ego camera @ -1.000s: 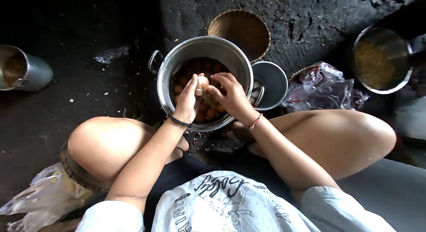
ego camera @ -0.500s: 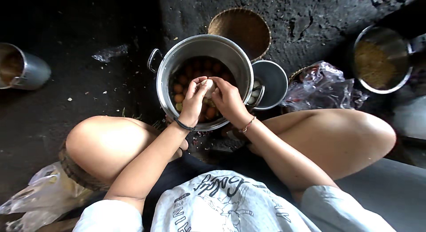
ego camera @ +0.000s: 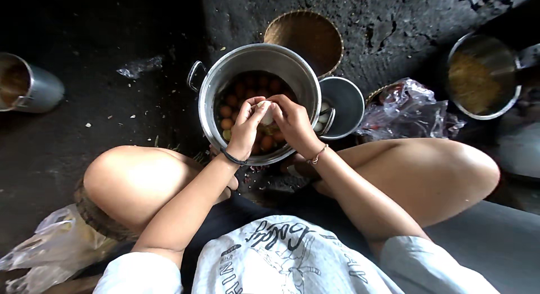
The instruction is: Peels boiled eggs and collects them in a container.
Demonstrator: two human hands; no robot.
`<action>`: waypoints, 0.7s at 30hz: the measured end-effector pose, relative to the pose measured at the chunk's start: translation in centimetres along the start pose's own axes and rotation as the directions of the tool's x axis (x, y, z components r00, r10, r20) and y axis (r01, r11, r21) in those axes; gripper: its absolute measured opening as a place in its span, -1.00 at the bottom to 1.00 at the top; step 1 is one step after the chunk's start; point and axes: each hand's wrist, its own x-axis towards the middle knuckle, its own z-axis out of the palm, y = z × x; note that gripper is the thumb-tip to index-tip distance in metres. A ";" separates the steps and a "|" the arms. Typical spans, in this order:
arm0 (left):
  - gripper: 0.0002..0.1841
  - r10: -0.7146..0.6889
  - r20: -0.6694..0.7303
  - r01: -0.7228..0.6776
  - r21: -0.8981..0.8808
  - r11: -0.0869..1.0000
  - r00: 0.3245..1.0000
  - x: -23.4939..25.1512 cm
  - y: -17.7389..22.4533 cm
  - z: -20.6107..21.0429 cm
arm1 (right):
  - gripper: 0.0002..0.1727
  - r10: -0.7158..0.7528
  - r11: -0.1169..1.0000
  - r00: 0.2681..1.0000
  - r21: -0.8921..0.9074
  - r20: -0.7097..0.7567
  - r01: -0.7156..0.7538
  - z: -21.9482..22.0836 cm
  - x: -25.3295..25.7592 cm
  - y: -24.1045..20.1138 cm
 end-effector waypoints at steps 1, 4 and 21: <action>-0.64 0.001 0.005 -0.001 0.002 1.000 1.000 0.0 0.0 0.0 | -0.70 -0.017 1.000 1.000 -0.025 -0.008 0.017 0.0 0.0 0.1; -0.65 0.006 0.020 -0.006 0.003 1.000 1.000 0.0 -0.1 -0.1 | -0.71 0.006 1.000 1.000 -0.009 -0.011 -0.006 0.1 -0.1 0.2; -0.62 -0.037 -0.059 0.030 -0.117 0.993 0.998 -0.1 0.2 0.2 | -0.45 -0.059 0.998 0.996 -0.019 0.067 0.061 0.2 -1.0 -1.3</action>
